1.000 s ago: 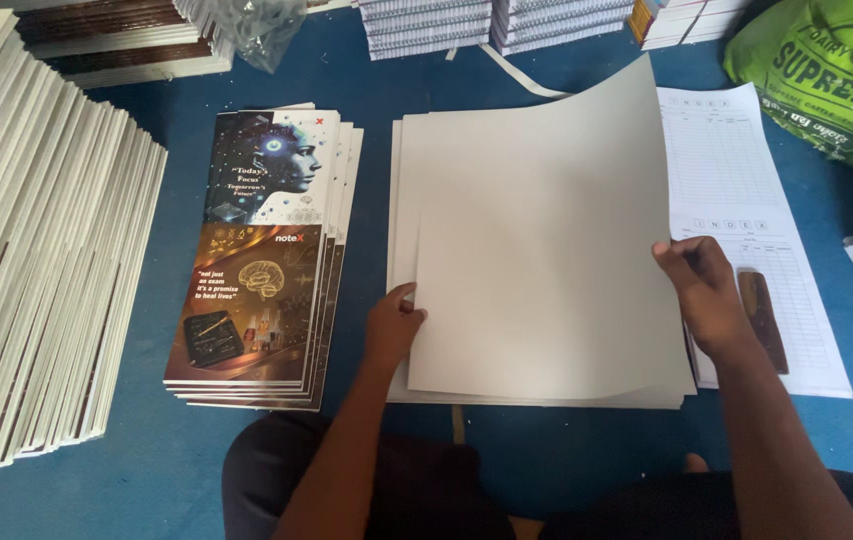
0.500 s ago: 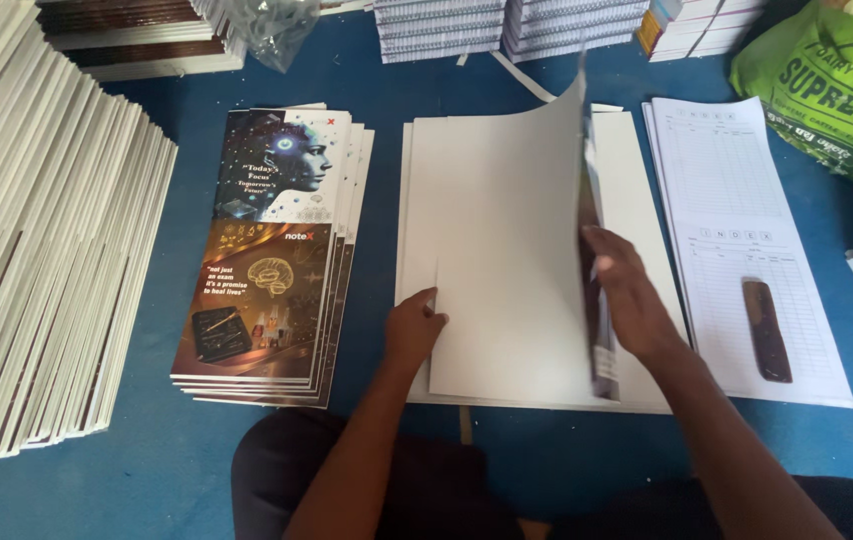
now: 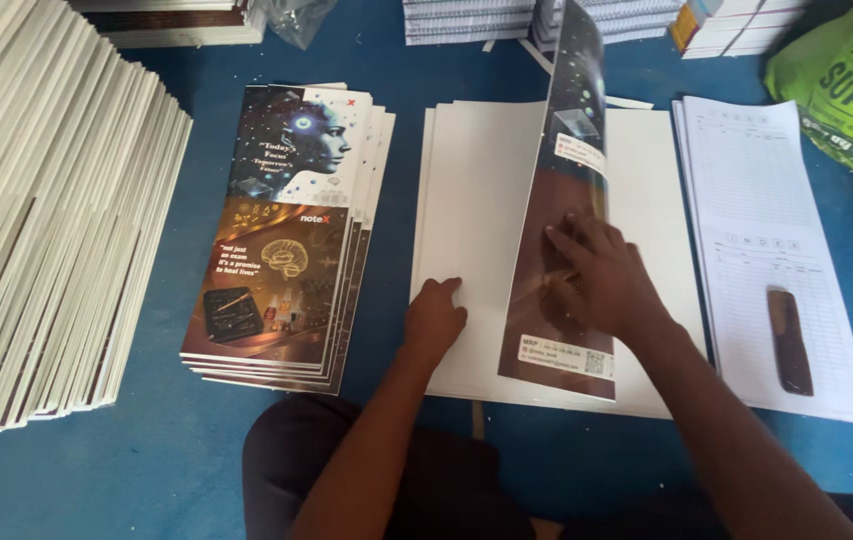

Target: The person inserts printed index pages into notebook covers and stacks the assembled notebooks. The person repeatedly picks up a cover, places an index sheet inside, and adds the completed unit to a growing stack.

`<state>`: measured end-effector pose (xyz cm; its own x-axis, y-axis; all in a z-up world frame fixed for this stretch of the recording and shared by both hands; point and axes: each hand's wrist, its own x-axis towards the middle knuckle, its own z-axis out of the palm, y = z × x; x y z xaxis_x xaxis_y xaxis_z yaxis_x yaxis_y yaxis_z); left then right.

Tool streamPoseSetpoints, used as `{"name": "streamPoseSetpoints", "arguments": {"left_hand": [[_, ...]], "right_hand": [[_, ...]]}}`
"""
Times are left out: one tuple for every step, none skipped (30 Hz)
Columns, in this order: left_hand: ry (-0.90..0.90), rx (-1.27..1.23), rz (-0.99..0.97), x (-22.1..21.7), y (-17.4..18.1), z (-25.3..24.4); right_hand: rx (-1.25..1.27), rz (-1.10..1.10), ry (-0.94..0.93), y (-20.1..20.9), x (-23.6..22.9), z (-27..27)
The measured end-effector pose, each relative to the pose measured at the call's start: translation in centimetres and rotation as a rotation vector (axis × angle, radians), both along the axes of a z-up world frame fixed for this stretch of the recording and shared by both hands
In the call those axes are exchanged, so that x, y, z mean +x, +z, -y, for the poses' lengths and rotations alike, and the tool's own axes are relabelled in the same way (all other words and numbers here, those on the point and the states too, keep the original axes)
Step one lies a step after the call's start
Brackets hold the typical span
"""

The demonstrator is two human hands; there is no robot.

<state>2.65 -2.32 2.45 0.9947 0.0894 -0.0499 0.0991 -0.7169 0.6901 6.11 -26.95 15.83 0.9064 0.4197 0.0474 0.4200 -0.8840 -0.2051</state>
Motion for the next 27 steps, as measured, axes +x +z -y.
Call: {"name": "streamPoseSetpoints", "arguments": {"left_hand": [[-0.002, 0.002, -0.008, -0.1, 0.3, 0.0], [0.001, 0.006, -0.023, -0.1, 0.5, 0.1], [0.003, 0.010, -0.038, -0.1, 0.7, 0.1], [0.007, 0.015, -0.054, -0.1, 0.7, 0.1], [0.009, 0.011, -0.053, 0.0, 0.6, 0.2], [0.012, 0.007, -0.053, 0.1, 0.5, 0.2], [0.015, 0.003, -0.052, 0.1, 0.2, 0.3], [-0.001, 0.018, -0.023, 0.2, -0.1, 0.5], [-0.018, 0.033, 0.007, 0.4, -0.4, 0.7], [-0.034, 0.050, 0.037, 0.5, -0.7, 0.9], [-0.077, 0.063, 0.098, 0.8, -1.0, 1.1], [-0.121, 0.076, 0.161, 1.4, -1.2, 1.4], [-0.164, 0.088, 0.223, 2.0, -1.4, 1.4], [-0.129, -0.028, 0.149, 2.5, -1.5, 1.5], [-0.092, -0.144, 0.074, 3.3, -1.6, 1.6], [-0.057, -0.258, 0.001, 4.1, -1.6, 1.6], [-0.029, -0.267, -0.062, 4.9, -1.6, 1.7], [-0.002, -0.272, -0.123, 5.9, -1.4, 2.0], [0.025, -0.278, -0.183, 6.4, -1.4, 2.2], [0.051, -0.229, -0.158, 6.7, -1.6, 2.6], [0.077, -0.181, -0.132, 6.8, -1.8, 2.9], [0.102, -0.134, -0.109, 6.9, -2.3, 3.1], [0.095, -0.122, -0.131, 7.2, -2.8, 3.0], [0.086, -0.112, -0.153, 7.8, -3.3, 3.0], [0.078, -0.101, -0.176, 8.3, -3.9, 2.9], [0.053, -0.109, -0.180, 8.8, -4.6, 2.7], [0.029, -0.118, -0.184, 9.3, -5.3, 2.4]], "right_hand": [[-0.045, 0.014, -0.003, -0.2, 0.5, -0.1], [-0.091, 0.027, -0.007, -0.6, 0.8, 0.0], [-0.136, 0.039, -0.011, -1.0, 1.2, 0.2], [-0.118, 0.015, -0.001, -1.5, 1.5, 0.3], [-0.100, -0.010, 0.008, -2.0, 1.9, 0.5], [-0.081, -0.035, 0.019, -2.6, 2.2, 0.6], [-0.065, -0.012, 0.050, -3.2, 2.5, 0.7], [-0.047, 0.012, 0.080, -3.7, 2.7, 0.8], [-0.030, 0.037, 0.110, -4.2, 2.9, 0.9], [-0.043, 0.044, 0.124, -4.7, 3.0, 0.8], [-0.057, 0.052, 0.139, -5.2, 2.9, 0.7], [-0.072, 0.061, 0.153, -5.5, 2.9, 0.6], [-0.094, 0.074, 0.159, -5.8, 3.0, 0.3], [-0.120, 0.081, 0.163, -6.1, 2.8, 0.2], [-0.145, 0.089, 0.168, -6.3, 2.7, 0.0], [-0.163, 0.116, 0.168, -6.4, 2.6, -0.4], [-0.180, 0.142, 0.168, -6.5, 2.5, -0.7], [-0.195, 0.171, 0.167, -6.5, 2.5, -1.2], [-0.221, 0.177, 0.173, -6.4, 2.5, -1.6], [-0.245, 0.184, 0.178, -6.3, 2.6, -2.0], [-0.270, 0.191, 0.184, -6.2, 2.7, -2.4], [-0.260, 0.178, 0.180, -6.1, 2.7, -2.4], [-0.250, 0.164, 0.177, -6.0, 2.7, -2.4], [-0.243, 0.150, 0.172, -6.0, 2.8, -2.3], [-0.164, 0.126, 0.139, -5.9, 3.1, -2.1], [-0.085, 0.101, 0.107, -5.7, 3.5, -1.7], [-0.005, 0.076, 0.075, -5.6, 4.0, -1.4]]}}
